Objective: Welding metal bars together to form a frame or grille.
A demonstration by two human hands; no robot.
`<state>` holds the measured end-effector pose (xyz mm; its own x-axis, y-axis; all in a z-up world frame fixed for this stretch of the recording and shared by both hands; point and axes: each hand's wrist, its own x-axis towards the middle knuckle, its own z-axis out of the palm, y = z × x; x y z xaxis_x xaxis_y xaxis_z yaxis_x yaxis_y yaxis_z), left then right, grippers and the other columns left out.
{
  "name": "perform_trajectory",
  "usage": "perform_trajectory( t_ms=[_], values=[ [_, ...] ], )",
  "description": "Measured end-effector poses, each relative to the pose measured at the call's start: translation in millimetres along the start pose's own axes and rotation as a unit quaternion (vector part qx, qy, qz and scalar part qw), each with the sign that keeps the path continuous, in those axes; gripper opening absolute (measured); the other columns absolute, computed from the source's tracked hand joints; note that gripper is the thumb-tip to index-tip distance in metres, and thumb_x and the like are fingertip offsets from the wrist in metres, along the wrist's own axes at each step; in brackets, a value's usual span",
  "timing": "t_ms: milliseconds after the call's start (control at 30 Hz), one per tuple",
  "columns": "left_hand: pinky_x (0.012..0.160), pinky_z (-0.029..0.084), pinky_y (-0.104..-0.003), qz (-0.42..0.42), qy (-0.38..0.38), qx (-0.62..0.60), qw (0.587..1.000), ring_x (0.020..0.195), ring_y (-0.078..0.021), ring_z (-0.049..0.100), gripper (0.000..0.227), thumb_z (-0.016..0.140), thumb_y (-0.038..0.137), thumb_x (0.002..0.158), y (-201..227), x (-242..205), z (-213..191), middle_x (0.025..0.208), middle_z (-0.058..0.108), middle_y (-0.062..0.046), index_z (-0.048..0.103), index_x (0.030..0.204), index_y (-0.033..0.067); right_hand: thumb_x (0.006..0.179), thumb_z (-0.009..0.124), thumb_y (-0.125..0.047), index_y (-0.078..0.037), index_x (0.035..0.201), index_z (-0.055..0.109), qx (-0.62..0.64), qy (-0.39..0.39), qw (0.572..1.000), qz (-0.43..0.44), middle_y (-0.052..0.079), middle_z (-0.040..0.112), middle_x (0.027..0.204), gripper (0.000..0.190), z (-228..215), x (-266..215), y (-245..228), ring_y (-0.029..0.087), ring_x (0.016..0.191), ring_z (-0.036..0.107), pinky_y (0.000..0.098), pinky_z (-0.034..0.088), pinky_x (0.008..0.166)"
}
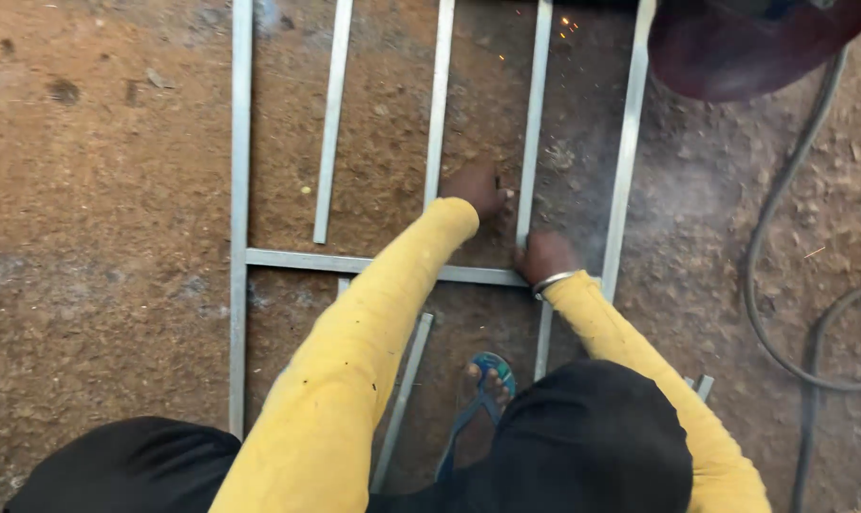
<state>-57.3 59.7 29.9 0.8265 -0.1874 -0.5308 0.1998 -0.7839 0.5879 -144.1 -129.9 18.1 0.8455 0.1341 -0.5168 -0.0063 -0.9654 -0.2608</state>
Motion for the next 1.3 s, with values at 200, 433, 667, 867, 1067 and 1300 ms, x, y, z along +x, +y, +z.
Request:
perform_trajectory(
  t_ms=[200,433,667,867,1067,1300],
  values=[
    [0.091,0.057,-0.049,0.106,-0.071,0.316,0.940,0.109,-0.0408,0.069,0.021,0.067,0.009,0.089,-78.7,-19.9,-172.2,0.116,0.072,-0.022,0.074,0.108,0.0082,0.092,0.068,-0.035,-0.001,0.100,0.077,-0.106,-0.119,0.987,-0.022,0.028,0.074,0.102,0.036,-1.1,30.6,1.8,0.044,0.099,0.072,0.0510,0.058,0.090],
    [0.087,0.059,-0.051,0.014,0.032,0.336,0.941,0.102,-0.0408,0.073,0.018,0.063,0.009,0.095,-171.8,15.0,-253.1,0.116,0.073,-0.022,0.075,0.108,0.0072,0.084,0.079,-0.045,-0.004,0.107,0.075,-0.115,-0.109,0.983,0.090,0.025,0.074,0.106,0.047,32.4,55.8,26.3,0.042,0.101,0.072,0.0503,0.058,0.087],
    [0.088,0.058,-0.046,-0.069,0.154,0.126,0.978,0.103,-0.0390,0.071,0.030,0.080,0.022,0.083,-183.8,60.0,-219.4,0.113,0.070,-0.024,0.073,0.104,0.0028,0.084,0.082,-0.049,-0.004,0.098,0.082,-0.113,-0.132,0.969,0.174,0.023,0.079,0.097,0.047,28.9,41.8,29.7,0.039,0.093,0.076,0.0468,0.060,0.087],
    [0.088,0.060,-0.043,-0.106,0.207,0.070,0.970,0.104,-0.0370,0.072,0.029,0.080,0.013,0.081,-180.1,76.9,-204.2,0.113,0.071,-0.020,0.069,0.106,0.0033,0.087,0.079,-0.048,-0.009,0.096,0.079,-0.062,-0.022,0.978,0.198,0.019,0.079,0.091,0.040,-31.9,-24.0,-73.2,0.037,0.084,0.076,0.0480,0.058,0.081],
    [0.089,0.060,-0.043,-0.110,0.219,0.043,0.969,0.104,-0.0370,0.073,0.024,0.078,0.012,0.084,-177.5,73.8,-196.9,0.110,0.073,-0.020,0.071,0.105,0.0041,0.095,0.075,-0.030,-0.008,0.094,0.070,0.098,0.188,0.975,-0.064,0.010,0.072,0.088,0.022,6.7,-32.0,-188.9,0.025,0.078,0.071,0.0411,0.058,0.072],
    [0.091,0.060,-0.042,-0.112,0.198,0.029,0.973,0.103,-0.0352,0.073,0.035,0.083,0.026,0.081,-171.4,61.6,-215.9,0.109,0.073,-0.020,0.072,0.106,0.0031,0.085,0.080,-0.042,-0.008,0.114,0.065,0.208,0.078,0.975,0.019,0.014,0.073,0.086,0.047,52.7,-3.8,-334.7,0.032,0.077,0.072,0.0467,0.057,0.068]
  ],
)
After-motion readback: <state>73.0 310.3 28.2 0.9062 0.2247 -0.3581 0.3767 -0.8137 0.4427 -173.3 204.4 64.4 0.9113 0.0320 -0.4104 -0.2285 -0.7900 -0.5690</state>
